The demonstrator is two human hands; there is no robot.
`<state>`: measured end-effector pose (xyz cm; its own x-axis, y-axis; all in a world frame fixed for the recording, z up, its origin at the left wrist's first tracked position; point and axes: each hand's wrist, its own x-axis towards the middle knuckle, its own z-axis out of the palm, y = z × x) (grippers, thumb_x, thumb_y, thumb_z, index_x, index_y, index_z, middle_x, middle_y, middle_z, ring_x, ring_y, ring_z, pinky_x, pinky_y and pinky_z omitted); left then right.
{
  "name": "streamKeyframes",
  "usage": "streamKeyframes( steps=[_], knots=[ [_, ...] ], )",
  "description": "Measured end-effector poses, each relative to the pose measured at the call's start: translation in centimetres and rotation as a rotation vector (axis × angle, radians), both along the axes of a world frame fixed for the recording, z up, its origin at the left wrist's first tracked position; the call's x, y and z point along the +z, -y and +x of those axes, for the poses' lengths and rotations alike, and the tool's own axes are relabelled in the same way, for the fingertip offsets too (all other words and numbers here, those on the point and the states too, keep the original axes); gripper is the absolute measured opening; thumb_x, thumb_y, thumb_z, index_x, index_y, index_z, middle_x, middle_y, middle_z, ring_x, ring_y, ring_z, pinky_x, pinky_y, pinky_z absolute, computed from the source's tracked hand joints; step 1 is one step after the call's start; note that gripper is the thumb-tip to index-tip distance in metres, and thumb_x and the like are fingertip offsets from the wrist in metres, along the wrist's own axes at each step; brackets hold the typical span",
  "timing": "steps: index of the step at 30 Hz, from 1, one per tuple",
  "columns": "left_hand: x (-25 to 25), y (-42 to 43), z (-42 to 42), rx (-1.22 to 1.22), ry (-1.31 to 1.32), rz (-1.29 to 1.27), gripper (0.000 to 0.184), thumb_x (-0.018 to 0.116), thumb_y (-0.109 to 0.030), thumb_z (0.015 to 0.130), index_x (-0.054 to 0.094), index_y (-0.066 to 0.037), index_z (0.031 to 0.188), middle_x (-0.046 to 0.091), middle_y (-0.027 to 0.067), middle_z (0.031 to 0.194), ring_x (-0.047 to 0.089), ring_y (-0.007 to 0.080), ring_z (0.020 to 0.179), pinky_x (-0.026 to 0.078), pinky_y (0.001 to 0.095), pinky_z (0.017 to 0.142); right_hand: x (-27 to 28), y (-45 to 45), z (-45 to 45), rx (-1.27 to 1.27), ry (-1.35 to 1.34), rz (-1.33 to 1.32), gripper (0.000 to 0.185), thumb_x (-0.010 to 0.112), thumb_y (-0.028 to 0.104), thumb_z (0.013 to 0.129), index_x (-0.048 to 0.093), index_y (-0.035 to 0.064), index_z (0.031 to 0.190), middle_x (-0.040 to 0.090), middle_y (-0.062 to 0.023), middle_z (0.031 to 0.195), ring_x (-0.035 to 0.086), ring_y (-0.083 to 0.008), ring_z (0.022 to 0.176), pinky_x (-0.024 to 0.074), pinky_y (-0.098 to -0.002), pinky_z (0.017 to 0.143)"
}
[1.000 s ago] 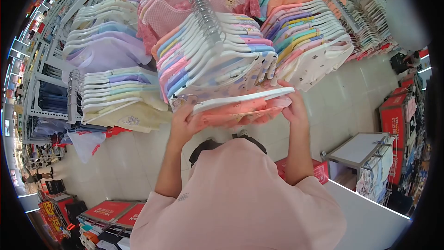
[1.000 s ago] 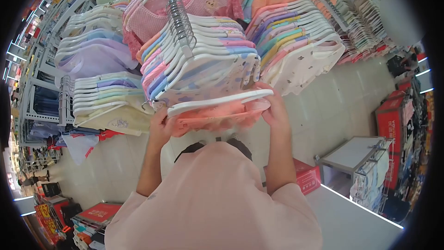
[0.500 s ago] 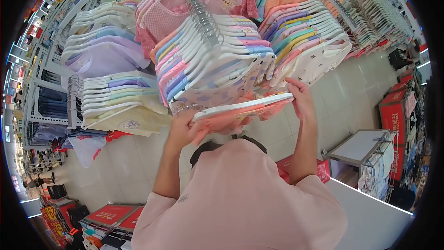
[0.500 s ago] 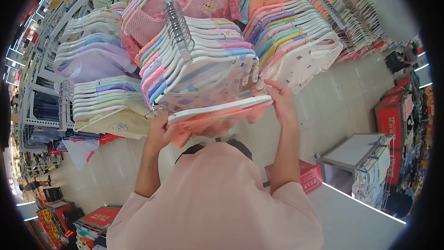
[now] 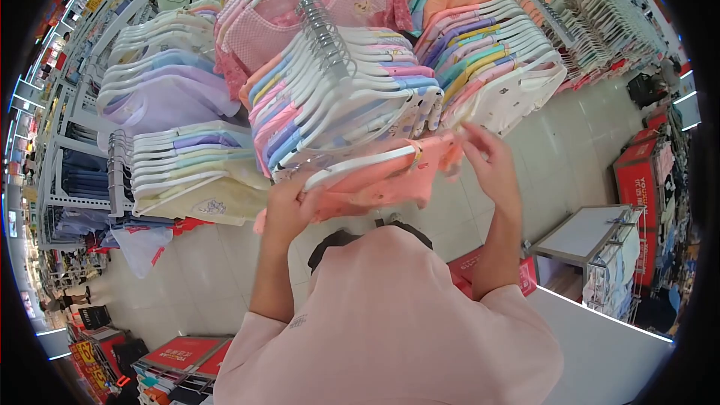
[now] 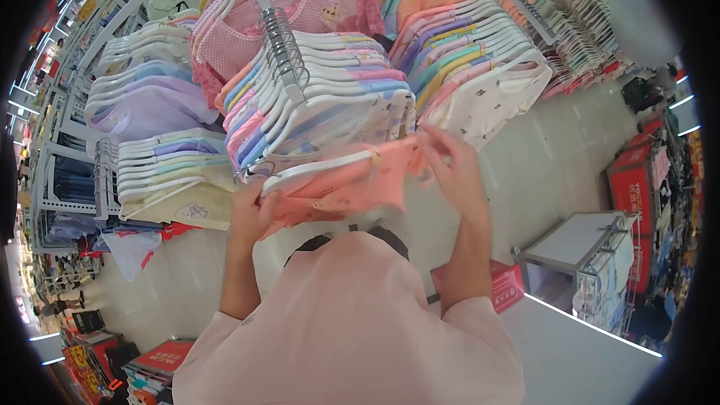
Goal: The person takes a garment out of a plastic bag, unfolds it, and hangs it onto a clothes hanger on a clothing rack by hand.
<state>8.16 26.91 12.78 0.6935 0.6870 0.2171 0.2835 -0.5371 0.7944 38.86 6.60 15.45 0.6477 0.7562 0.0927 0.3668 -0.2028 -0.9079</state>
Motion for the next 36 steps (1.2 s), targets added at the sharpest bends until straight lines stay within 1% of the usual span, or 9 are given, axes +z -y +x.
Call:
streamKeyframes(
  steps=[2, 6, 15, 18, 21, 27, 30, 33, 36],
  knots=[
    [-0.5, -0.9, 0.1, -0.021, 0.080, 0.061, 0.024, 0.075, -0.011, 0.083, 0.073, 0.000, 0.104, 0.053, 0.0096, 0.062, 0.050, 0.0200, 0.053, 0.042, 0.0342, 0.054, -1.0, -1.3, 0.6, 0.078, 0.312, 0.125, 0.033, 0.065, 0.007, 0.091, 0.066, -0.0024, 0.123, 0.071, -0.0111, 0.101, 0.067, -0.0218, 0.088, 0.0538, -0.0322, 0.079],
    [1.7, -2.1, 0.8, -0.007, 0.015, 0.050, 0.024, 0.074, -0.012, 0.084, 0.072, 0.002, 0.103, 0.045, 0.0071, 0.061, 0.042, 0.0176, 0.055, 0.038, 0.0325, 0.054, -2.1, -2.4, 0.6, 0.334, 0.194, -0.030, 0.029, 0.066, 0.009, 0.090, 0.067, -0.0024, 0.116, 0.071, -0.0155, 0.102, 0.067, -0.0309, 0.089, 0.0522, -0.0367, 0.083],
    [2.5, -4.7, 3.0, 0.073, 0.024, 0.034, 0.027, 0.073, -0.015, 0.084, 0.068, 0.003, 0.104, 0.042, 0.0094, 0.067, 0.042, 0.0148, 0.061, 0.039, 0.0317, 0.058, -3.8, -5.7, 1.9, 0.259, 0.167, 0.043, 0.020, 0.066, 0.007, 0.091, 0.067, -0.0042, 0.108, 0.068, -0.0090, 0.090, 0.063, -0.0159, 0.081, 0.0515, -0.0288, 0.072],
    [3.3, -3.8, 3.8, 0.044, -0.052, 0.040, 0.029, 0.071, -0.019, 0.087, 0.068, 0.003, 0.105, 0.048, 0.0117, 0.068, 0.046, 0.0194, 0.061, 0.041, 0.0333, 0.059, -4.4, -5.2, 3.0, 0.233, -0.003, -0.005, 0.023, 0.067, 0.011, 0.091, 0.068, -0.0039, 0.108, 0.069, -0.0095, 0.093, 0.063, -0.0171, 0.085, 0.0499, -0.0313, 0.079],
    [2.2, -3.2, 5.0, 0.023, 0.033, 0.054, 0.027, 0.075, -0.014, 0.085, 0.066, 0.006, 0.100, 0.045, 0.0077, 0.066, 0.041, 0.0127, 0.061, 0.038, 0.0310, 0.056, -5.8, -4.7, 4.4, 0.216, -0.063, -0.044, 0.024, 0.068, 0.012, 0.090, 0.069, -0.0034, 0.108, 0.069, -0.0087, 0.093, 0.062, -0.0157, 0.085, 0.0497, -0.0307, 0.079],
    [-1.0, -3.7, 5.8, 0.028, -0.041, 0.080, 0.029, 0.073, -0.016, 0.088, 0.067, 0.005, 0.107, 0.052, 0.0131, 0.069, 0.043, 0.0221, 0.062, 0.040, 0.0345, 0.058, -8.6, -5.4, 5.8, 0.251, -0.103, -0.100, 0.025, 0.069, 0.015, 0.091, 0.070, -0.0028, 0.109, 0.069, -0.0073, 0.092, 0.062, -0.0137, 0.081, 0.0502, -0.0293, 0.073],
    [-1.3, -3.3, 4.2, 0.096, -0.121, -0.012, 0.029, 0.071, -0.020, 0.085, 0.070, 0.001, 0.105, 0.068, 0.0201, 0.088, 0.066, 0.0352, 0.079, 0.050, 0.0402, 0.071, -9.3, -5.5, 6.3, 0.228, -0.035, -0.112, 0.031, 0.071, 0.017, 0.091, 0.068, -0.0036, 0.113, 0.068, -0.0069, 0.090, 0.061, -0.0119, 0.075, 0.0499, -0.0281, 0.065],
    [-4.7, -4.2, 1.1, 0.142, -0.019, 0.131, 0.028, 0.072, -0.017, 0.085, 0.069, 0.002, 0.105, 0.067, 0.0185, 0.086, 0.064, 0.0330, 0.076, 0.051, 0.0376, 0.072, -10.6, -5.5, 7.0, 0.196, -0.192, -0.097, 0.038, 0.073, 0.018, 0.089, 0.066, -0.0048, 0.118, 0.066, -0.0062, 0.087, 0.059, -0.0103, 0.070, 0.0482, -0.0268, 0.060],
    [-6.9, -4.5, -2.4, 0.316, -0.214, -0.026, 0.025, 0.070, -0.013, 0.088, 0.068, 0.003, 0.107, 0.069, 0.0169, 0.087, 0.065, 0.0280, 0.078, 0.051, 0.0352, 0.075, -11.5, -5.3, 7.3, 0.202, -0.152, -0.090, 0.040, 0.073, 0.017, 0.087, 0.064, -0.0048, 0.119, 0.065, -0.0052, 0.086, 0.059, -0.0094, 0.071, 0.0486, -0.0266, 0.061]
  ],
)
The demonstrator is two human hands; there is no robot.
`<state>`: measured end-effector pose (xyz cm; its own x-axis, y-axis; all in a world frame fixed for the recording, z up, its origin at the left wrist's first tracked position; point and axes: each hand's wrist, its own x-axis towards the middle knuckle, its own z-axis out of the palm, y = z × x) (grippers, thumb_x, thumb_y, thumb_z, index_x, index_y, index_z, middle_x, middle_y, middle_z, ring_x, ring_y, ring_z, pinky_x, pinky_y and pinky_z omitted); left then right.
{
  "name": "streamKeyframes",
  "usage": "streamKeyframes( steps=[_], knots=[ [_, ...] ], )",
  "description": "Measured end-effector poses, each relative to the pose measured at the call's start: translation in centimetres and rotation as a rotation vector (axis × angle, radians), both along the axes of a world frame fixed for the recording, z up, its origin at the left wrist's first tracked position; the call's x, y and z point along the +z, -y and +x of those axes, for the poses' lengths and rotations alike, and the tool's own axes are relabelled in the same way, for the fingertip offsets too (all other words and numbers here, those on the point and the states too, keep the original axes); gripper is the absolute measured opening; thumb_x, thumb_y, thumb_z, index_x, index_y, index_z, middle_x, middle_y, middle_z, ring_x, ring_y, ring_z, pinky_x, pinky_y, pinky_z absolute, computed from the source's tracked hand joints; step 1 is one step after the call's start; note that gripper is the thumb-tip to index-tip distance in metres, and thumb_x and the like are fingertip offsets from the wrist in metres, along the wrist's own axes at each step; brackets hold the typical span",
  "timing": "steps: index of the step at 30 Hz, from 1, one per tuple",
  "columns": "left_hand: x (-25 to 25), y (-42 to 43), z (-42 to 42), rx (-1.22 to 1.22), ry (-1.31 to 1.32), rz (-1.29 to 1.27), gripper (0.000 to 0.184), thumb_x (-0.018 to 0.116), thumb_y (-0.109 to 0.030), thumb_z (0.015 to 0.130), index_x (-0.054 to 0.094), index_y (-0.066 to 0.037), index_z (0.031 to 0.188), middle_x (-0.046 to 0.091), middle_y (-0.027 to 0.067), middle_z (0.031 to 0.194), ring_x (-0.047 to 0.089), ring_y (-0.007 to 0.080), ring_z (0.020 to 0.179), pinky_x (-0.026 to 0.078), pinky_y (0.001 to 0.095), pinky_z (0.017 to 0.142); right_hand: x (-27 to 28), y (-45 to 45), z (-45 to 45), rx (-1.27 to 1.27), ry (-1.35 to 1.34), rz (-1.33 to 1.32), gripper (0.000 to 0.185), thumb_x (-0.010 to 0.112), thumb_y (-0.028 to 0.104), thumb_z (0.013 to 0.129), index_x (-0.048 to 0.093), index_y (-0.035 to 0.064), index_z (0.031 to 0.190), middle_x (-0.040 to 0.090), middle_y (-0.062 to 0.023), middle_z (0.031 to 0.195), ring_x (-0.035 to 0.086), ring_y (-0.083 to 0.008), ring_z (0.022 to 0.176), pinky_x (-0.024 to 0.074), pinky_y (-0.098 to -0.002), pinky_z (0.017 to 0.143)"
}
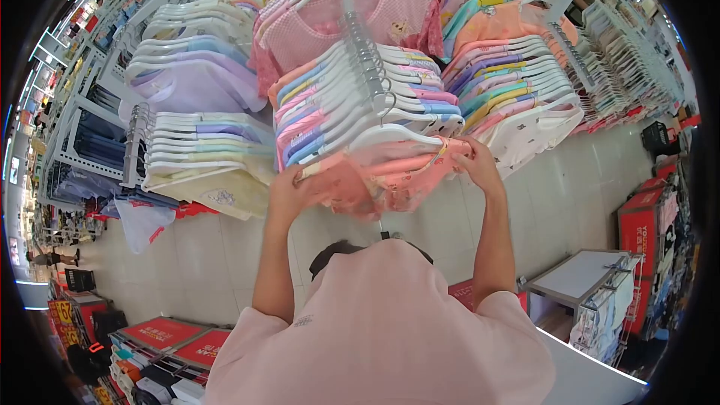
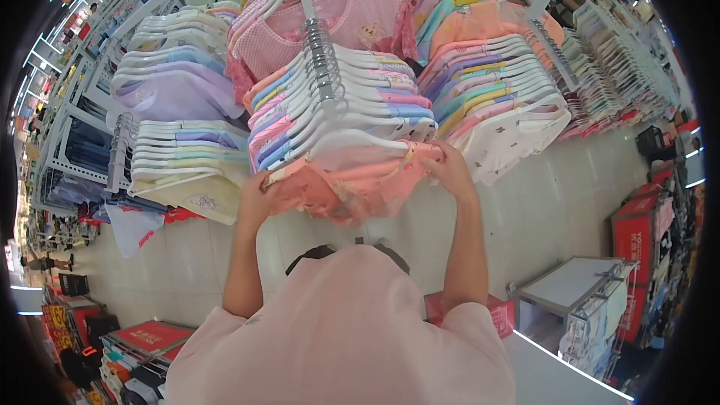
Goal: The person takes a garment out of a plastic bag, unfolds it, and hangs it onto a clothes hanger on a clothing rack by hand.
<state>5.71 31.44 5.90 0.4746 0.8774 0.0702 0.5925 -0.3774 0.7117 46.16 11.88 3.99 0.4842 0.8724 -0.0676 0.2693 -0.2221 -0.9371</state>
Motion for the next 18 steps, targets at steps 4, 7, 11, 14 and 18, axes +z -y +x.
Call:
streamKeyframes(
  steps=[4, 7, 11, 14, 18],
  knots=[
    [-3.6, -0.4, -3.3, 0.081, 0.241, -0.102, 0.024, 0.069, -0.013, 0.092, 0.068, 0.002, 0.110, 0.070, 0.0128, 0.089, 0.064, 0.0193, 0.080, 0.050, 0.0317, 0.075, -1.3, 0.4, 0.9, 0.047, -0.146, 0.018, 0.035, 0.072, 0.014, 0.085, 0.066, -0.0049, 0.114, 0.065, -0.0037, 0.086, 0.058, -0.0090, 0.071, 0.0486, -0.0268, 0.062],
    [-4.2, -0.1, -4.1, 0.102, 0.252, -0.099, 0.026, 0.069, -0.014, 0.095, 0.067, 0.003, 0.114, 0.070, 0.0081, 0.093, 0.060, 0.0131, 0.083, 0.049, 0.0281, 0.075, -1.3, 0.8, 1.7, 0.086, -0.044, -0.022, 0.028, 0.069, 0.012, 0.086, 0.067, -0.0050, 0.108, 0.065, -0.0034, 0.085, 0.057, -0.0092, 0.071, 0.0477, -0.0270, 0.063],
    [-2.3, 0.5, -4.4, 0.157, 0.195, -0.025, 0.026, 0.072, -0.010, 0.090, 0.069, 0.000, 0.113, 0.071, 0.0108, 0.095, 0.065, 0.0197, 0.085, 0.051, 0.0334, 0.075, -1.3, 1.0, 2.5, 0.062, 0.054, -0.091, 0.023, 0.065, 0.010, 0.088, 0.068, -0.0058, 0.104, 0.064, -0.0047, 0.079, 0.056, -0.0101, 0.070, 0.0470, -0.0291, 0.065],
    [-1.9, 0.6, -6.2, 0.088, 0.048, 0.039, 0.023, 0.070, -0.010, 0.089, 0.070, -0.001, 0.111, 0.072, 0.0131, 0.094, 0.068, 0.0241, 0.086, 0.051, 0.0358, 0.074, -1.3, 1.2, 2.6, 0.046, 0.092, -0.110, 0.018, 0.062, 0.009, 0.092, 0.068, -0.0051, 0.101, 0.061, -0.0010, 0.078, 0.052, -0.0084, 0.071, 0.0441, -0.0280, 0.063],
    [0.6, 0.1, -7.9, 0.073, 0.005, 0.011, 0.021, 0.064, -0.013, 0.094, 0.071, 0.001, 0.108, 0.071, 0.0174, 0.092, 0.068, 0.0290, 0.082, 0.051, 0.0362, 0.073, -0.5, 1.5, 2.8, 0.037, 0.187, -0.122, 0.020, 0.062, 0.008, 0.093, 0.070, -0.0061, 0.105, 0.064, -0.0016, 0.079, 0.056, -0.0089, 0.073, 0.0470, -0.0279, 0.066]
  ],
)
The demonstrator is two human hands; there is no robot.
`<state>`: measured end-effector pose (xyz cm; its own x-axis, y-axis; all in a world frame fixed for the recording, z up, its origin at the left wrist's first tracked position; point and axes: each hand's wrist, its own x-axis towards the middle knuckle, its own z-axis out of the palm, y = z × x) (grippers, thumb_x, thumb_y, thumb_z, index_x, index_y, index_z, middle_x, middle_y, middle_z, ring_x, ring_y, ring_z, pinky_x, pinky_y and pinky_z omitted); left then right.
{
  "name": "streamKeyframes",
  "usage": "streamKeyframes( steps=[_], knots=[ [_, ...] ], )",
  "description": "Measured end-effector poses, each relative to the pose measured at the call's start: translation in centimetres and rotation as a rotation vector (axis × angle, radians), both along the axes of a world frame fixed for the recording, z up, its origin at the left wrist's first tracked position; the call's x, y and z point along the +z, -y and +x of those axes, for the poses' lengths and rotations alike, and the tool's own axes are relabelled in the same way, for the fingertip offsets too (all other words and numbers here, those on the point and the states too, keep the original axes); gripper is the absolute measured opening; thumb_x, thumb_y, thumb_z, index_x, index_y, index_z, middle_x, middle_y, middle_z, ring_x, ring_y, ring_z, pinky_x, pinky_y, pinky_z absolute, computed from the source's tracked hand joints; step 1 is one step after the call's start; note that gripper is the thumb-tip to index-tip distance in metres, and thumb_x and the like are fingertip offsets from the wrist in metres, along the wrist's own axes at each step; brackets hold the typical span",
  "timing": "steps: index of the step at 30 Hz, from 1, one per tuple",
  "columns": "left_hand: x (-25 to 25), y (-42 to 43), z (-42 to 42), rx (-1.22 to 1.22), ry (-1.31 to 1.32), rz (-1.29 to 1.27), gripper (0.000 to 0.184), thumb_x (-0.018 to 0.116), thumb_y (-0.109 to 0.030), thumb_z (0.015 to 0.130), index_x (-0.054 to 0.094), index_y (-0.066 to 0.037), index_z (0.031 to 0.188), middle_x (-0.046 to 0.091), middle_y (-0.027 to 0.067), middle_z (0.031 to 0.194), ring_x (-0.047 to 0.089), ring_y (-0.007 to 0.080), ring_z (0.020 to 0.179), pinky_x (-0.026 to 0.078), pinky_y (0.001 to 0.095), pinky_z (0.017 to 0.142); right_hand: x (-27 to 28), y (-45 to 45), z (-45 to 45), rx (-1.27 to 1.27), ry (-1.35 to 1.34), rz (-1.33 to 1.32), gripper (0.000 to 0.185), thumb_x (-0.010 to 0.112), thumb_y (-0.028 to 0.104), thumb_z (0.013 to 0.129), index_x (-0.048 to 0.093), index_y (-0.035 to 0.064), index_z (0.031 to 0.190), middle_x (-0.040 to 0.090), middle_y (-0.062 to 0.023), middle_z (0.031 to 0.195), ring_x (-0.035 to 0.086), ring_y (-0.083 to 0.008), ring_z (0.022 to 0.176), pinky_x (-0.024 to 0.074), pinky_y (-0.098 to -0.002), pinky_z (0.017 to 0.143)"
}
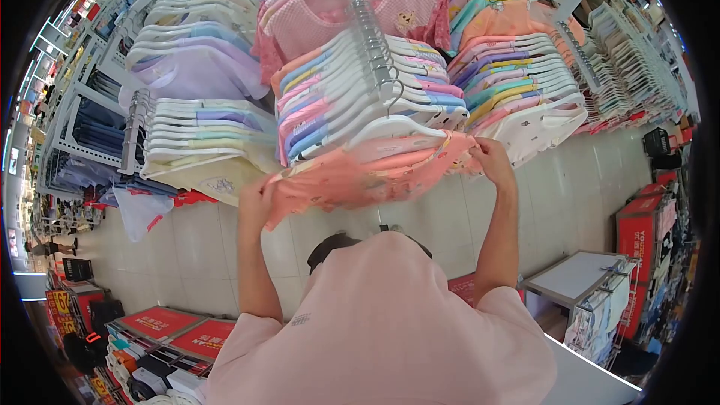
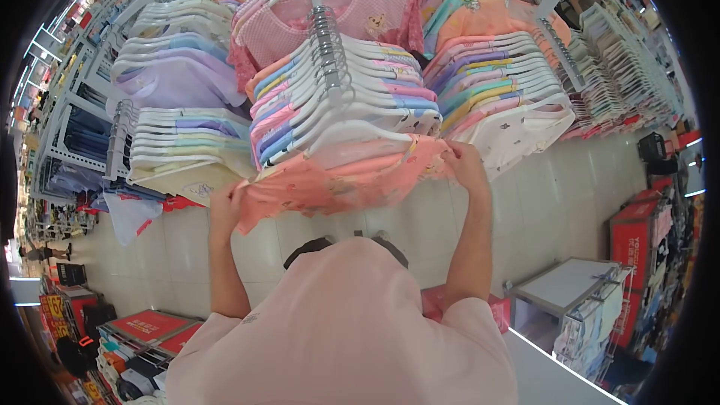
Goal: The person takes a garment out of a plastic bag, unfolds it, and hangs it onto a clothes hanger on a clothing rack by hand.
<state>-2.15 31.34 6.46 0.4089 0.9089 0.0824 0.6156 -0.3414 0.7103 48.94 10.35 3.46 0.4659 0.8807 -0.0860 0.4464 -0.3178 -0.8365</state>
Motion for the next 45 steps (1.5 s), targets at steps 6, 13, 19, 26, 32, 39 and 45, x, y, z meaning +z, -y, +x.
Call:
streamKeyframes(
  steps=[6, 13, 19, 26, 32, 39, 45],
  knots=[
    [0.9, -2.0, 2.2, 0.142, 0.069, 0.098, 0.025, 0.060, -0.016, 0.098, 0.070, 0.004, 0.108, 0.072, 0.0192, 0.091, 0.070, 0.0306, 0.080, 0.052, 0.0383, 0.073, 0.6, 0.4, 0.6, -0.087, -0.044, -0.050, 0.033, 0.064, 0.011, 0.088, 0.069, -0.0065, 0.116, 0.073, -0.0142, 0.096, 0.068, -0.0194, 0.089, 0.0522, -0.0334, 0.082],
    [2.0, 0.8, 8.1, 0.053, 0.190, 0.213, 0.020, 0.066, -0.014, 0.092, 0.072, 0.001, 0.104, 0.071, 0.0160, 0.099, 0.067, 0.0324, 0.095, 0.051, 0.0382, 0.085, 2.2, -1.2, -3.9, -0.017, 0.178, 0.185, 0.046, 0.069, 0.014, 0.085, 0.064, -0.0040, 0.127, 0.064, -0.0199, 0.126, 0.061, -0.0326, 0.116, 0.0462, -0.0387, 0.102],
    [0.6, 0.6, 10.3, -0.130, 0.122, 0.292, 0.016, 0.067, -0.011, 0.089, 0.071, 0.000, 0.099, 0.070, 0.0142, 0.097, 0.065, 0.0325, 0.093, 0.049, 0.0399, 0.082, 4.8, -3.7, -6.6, 0.055, 0.179, 0.197, 0.036, 0.072, 0.014, 0.087, 0.066, -0.0028, 0.118, 0.067, -0.0146, 0.110, 0.064, -0.0239, 0.101, 0.0508, -0.0349, 0.085],
    [-0.7, 0.4, 9.3, -0.067, 0.272, 0.161, 0.018, 0.063, -0.014, 0.094, 0.070, 0.003, 0.092, 0.066, 0.0175, 0.079, 0.064, 0.0307, 0.071, 0.049, 0.0377, 0.067, 5.6, -3.3, -5.7, 0.078, 0.107, 0.094, 0.028, 0.073, 0.016, 0.085, 0.070, -0.0034, 0.105, 0.068, -0.0158, 0.091, 0.064, -0.0286, 0.084, 0.0491, -0.0371, 0.077],
    [0.1, -0.4, 8.0, -0.046, 0.234, -0.037, 0.019, 0.064, -0.013, 0.092, 0.070, 0.005, 0.093, 0.064, 0.0140, 0.071, 0.063, 0.0181, 0.066, 0.048, 0.0349, 0.062, 5.7, -2.9, -5.6, 0.048, 0.056, 0.086, 0.031, 0.074, 0.019, 0.086, 0.070, -0.0028, 0.108, 0.069, -0.0148, 0.091, 0.065, -0.0236, 0.083, 0.0500, -0.0351, 0.077],
    [-2.1, 0.4, 5.4, -0.106, 0.502, -0.615, 0.038, 0.074, -0.019, 0.086, 0.066, 0.005, 0.115, 0.070, 0.0056, 0.091, 0.065, 0.0158, 0.068, 0.053, 0.0289, 0.063, -1.1, -1.2, -3.1, -0.084, -0.517, 0.261, 0.062, 0.078, 0.019, 0.083, 0.055, 0.0012, 0.137, 0.065, -0.0075, 0.118, 0.064, -0.0188, 0.105, 0.0535, -0.0322, 0.089],
    [-10.3, 3.0, 5.3, -0.204, 0.479, -0.816, 0.038, 0.073, -0.019, 0.090, 0.063, 0.001, 0.120, 0.069, 0.0063, 0.101, 0.067, 0.0142, 0.075, 0.057, 0.0271, 0.064, -7.2, 0.8, -4.7, 0.014, -0.964, 0.099, 0.075, 0.077, 0.018, 0.085, 0.041, 0.0044, 0.148, 0.057, -0.0068, 0.135, 0.058, -0.0197, 0.121, 0.0485, -0.0354, 0.100]
  ],
)
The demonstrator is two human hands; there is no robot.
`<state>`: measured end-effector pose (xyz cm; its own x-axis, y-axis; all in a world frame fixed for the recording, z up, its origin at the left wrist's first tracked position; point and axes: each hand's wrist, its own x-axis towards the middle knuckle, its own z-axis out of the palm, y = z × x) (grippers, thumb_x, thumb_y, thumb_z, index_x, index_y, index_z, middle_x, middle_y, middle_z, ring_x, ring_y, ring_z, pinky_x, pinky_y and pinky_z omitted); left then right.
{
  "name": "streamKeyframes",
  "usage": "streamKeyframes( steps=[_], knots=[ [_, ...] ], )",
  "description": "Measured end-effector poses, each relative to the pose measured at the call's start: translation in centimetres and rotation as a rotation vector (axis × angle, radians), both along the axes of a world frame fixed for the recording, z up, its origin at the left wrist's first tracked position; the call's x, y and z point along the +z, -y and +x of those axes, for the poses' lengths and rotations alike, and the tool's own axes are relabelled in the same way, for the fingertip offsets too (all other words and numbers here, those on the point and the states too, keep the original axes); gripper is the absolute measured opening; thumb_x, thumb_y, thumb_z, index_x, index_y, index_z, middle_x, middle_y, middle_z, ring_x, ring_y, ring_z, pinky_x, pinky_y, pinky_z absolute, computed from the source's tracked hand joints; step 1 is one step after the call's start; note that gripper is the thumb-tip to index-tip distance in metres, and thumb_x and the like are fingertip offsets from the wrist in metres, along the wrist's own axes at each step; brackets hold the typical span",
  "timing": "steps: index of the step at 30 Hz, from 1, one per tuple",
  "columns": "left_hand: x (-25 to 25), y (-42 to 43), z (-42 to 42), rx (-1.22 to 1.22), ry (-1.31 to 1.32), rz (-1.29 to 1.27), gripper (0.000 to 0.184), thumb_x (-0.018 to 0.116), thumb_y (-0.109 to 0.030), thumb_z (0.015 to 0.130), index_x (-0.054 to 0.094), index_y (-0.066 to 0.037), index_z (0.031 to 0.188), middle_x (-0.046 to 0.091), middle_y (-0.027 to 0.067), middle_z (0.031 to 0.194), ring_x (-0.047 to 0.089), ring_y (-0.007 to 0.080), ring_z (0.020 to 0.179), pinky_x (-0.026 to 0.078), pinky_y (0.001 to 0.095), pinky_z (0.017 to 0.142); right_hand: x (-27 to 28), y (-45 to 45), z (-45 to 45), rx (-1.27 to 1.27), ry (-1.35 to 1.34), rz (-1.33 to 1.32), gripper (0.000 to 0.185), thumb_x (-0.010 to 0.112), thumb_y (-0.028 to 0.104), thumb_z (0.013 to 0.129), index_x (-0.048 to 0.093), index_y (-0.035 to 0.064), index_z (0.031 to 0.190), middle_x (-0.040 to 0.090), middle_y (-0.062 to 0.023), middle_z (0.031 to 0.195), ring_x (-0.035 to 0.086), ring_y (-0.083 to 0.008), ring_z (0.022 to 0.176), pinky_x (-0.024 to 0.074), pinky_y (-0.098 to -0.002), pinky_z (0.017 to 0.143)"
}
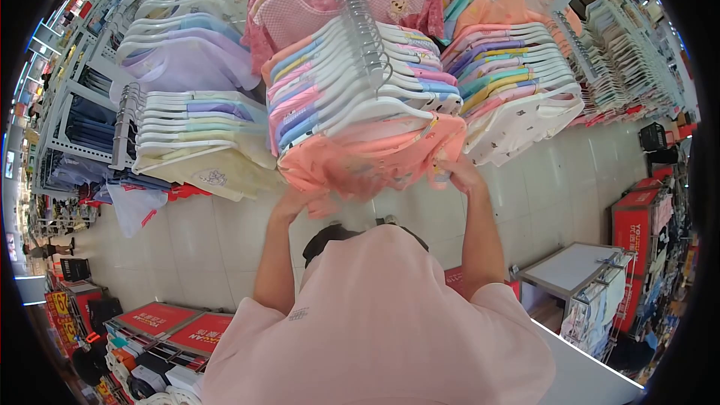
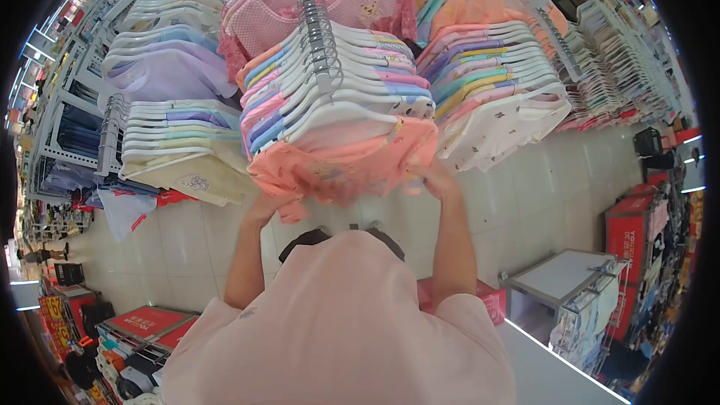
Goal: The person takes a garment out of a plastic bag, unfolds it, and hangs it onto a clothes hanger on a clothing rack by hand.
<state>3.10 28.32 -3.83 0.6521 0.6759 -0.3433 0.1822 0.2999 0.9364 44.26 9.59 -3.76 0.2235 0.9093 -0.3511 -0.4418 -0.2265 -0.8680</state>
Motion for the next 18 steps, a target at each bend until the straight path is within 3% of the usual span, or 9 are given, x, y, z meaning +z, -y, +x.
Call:
streamKeyframes(
  steps=[3, 6, 9, 12, 15, 18],
  knots=[
    [1.4, 1.4, 2.2, -0.059, -0.081, -0.081, 0.030, 0.071, -0.017, 0.092, 0.064, -0.002, 0.117, 0.068, 0.0060, 0.109, 0.067, 0.0148, 0.089, 0.055, 0.0295, 0.069, -2.4, -0.8, -1.4, 0.076, 0.030, -0.105, 0.074, 0.075, 0.017, 0.085, 0.040, 0.0038, 0.148, 0.055, -0.0065, 0.138, 0.056, -0.0201, 0.123, 0.0452, -0.0361, 0.104],
    [-1.6, 1.2, 1.7, 0.074, -0.008, -0.131, 0.031, 0.068, -0.017, 0.094, 0.062, -0.003, 0.121, 0.068, 0.0064, 0.111, 0.067, 0.0140, 0.091, 0.055, 0.0302, 0.073, -6.4, -1.3, -1.6, -0.100, 0.379, -0.098, 0.046, 0.071, 0.011, 0.088, 0.054, -0.0001, 0.130, 0.066, -0.0077, 0.112, 0.067, -0.0176, 0.096, 0.0550, -0.0344, 0.077],
    [-2.7, 0.2, -0.6, 0.215, -0.022, 0.095, 0.032, 0.063, -0.017, 0.097, 0.059, -0.002, 0.125, 0.067, 0.0065, 0.111, 0.066, 0.0143, 0.095, 0.056, 0.0311, 0.077, -6.3, 0.2, 1.4, -0.021, 0.327, -0.215, 0.032, 0.069, 0.011, 0.089, 0.059, -0.0009, 0.116, 0.068, -0.0077, 0.094, 0.065, -0.0161, 0.070, 0.0519, -0.0313, 0.057],
    [-4.6, -0.4, -2.0, 0.417, 0.052, 0.085, 0.031, 0.058, -0.017, 0.100, 0.058, -0.002, 0.127, 0.066, 0.0057, 0.107, 0.066, 0.0148, 0.093, 0.055, 0.0308, 0.078, -2.7, 1.2, 0.2, -0.196, 0.196, -0.114, 0.025, 0.068, 0.012, 0.089, 0.061, -0.0016, 0.109, 0.068, -0.0087, 0.083, 0.061, -0.0162, 0.056, 0.0468, -0.0296, 0.047],
    [-5.0, 0.5, -1.4, 0.463, 0.179, -0.179, 0.030, 0.058, -0.013, 0.099, 0.060, -0.003, 0.128, 0.066, 0.0061, 0.110, 0.064, 0.0140, 0.101, 0.053, 0.0303, 0.085, -3.4, 1.7, 0.4, -0.087, 0.190, -0.223, 0.029, 0.071, 0.016, 0.088, 0.062, -0.0006, 0.110, 0.068, -0.0082, 0.091, 0.063, -0.0147, 0.068, 0.0494, -0.0300, 0.057],
    [-6.7, 0.7, -0.4, 0.278, 0.107, -0.242, 0.024, 0.056, -0.015, 0.101, 0.058, -0.005, 0.123, 0.065, 0.0051, 0.105, 0.065, 0.0144, 0.083, 0.055, 0.0311, 0.070, -4.3, 0.8, -1.3, -0.189, 0.343, -0.161, 0.036, 0.075, 0.022, 0.084, 0.064, -0.0007, 0.110, 0.069, -0.0087, 0.099, 0.066, -0.0183, 0.084, 0.0509, -0.0339, 0.071]
  ],
)
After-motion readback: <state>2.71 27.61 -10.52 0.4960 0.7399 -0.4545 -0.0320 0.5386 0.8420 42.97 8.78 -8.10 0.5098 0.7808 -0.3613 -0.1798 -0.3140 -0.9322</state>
